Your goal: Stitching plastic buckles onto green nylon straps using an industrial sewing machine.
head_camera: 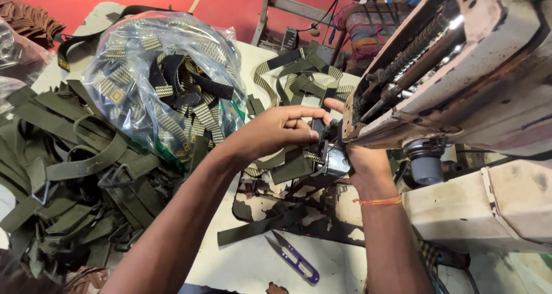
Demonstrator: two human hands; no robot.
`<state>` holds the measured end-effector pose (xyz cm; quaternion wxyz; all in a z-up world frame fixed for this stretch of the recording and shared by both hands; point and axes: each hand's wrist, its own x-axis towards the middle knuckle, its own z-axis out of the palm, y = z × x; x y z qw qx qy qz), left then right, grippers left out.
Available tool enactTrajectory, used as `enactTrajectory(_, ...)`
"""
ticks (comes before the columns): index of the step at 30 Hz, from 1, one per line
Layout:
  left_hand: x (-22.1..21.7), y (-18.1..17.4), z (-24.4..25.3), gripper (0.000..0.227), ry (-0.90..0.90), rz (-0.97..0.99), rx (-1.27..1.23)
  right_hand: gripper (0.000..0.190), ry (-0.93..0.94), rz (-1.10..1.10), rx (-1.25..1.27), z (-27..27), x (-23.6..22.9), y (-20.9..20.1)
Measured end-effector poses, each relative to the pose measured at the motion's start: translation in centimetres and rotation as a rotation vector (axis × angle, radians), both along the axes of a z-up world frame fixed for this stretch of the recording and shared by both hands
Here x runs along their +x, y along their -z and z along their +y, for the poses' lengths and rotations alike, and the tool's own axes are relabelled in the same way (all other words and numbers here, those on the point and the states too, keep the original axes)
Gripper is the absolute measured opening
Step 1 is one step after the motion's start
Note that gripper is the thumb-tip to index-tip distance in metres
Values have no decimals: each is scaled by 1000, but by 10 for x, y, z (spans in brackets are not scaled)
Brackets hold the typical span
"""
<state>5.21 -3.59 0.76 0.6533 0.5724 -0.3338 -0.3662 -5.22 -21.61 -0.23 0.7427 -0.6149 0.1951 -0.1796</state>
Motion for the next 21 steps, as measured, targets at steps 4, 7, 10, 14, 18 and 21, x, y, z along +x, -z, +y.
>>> enactTrajectory(4, -3, -5, 2, 68, 5, -15, -25, 63, -1, 11, -31, 7, 1, -2)
enactTrajectory(7, -3, -6, -3, 62, -8, 69, -72, 53, 120, 20, -169, 18, -11, -4)
enactTrajectory(10, -18, -15, 6, 43, -177, -19, 24, 37, 306, 33, -384, 31, -35, -13)
enactTrajectory(14, -74, -13, 24, 41, -467, 104, 37, 23, 489, 48, -588, 56, -65, -24)
enactTrajectory(18, -115, 10, 10, 36, -802, 155, -104, 20, 517, 18, -529, 76, -97, -25)
enactTrajectory(21, -122, 1, 9, 32, -856, 42, -175, 20, 538, 140, -529, 77, -119, -39)
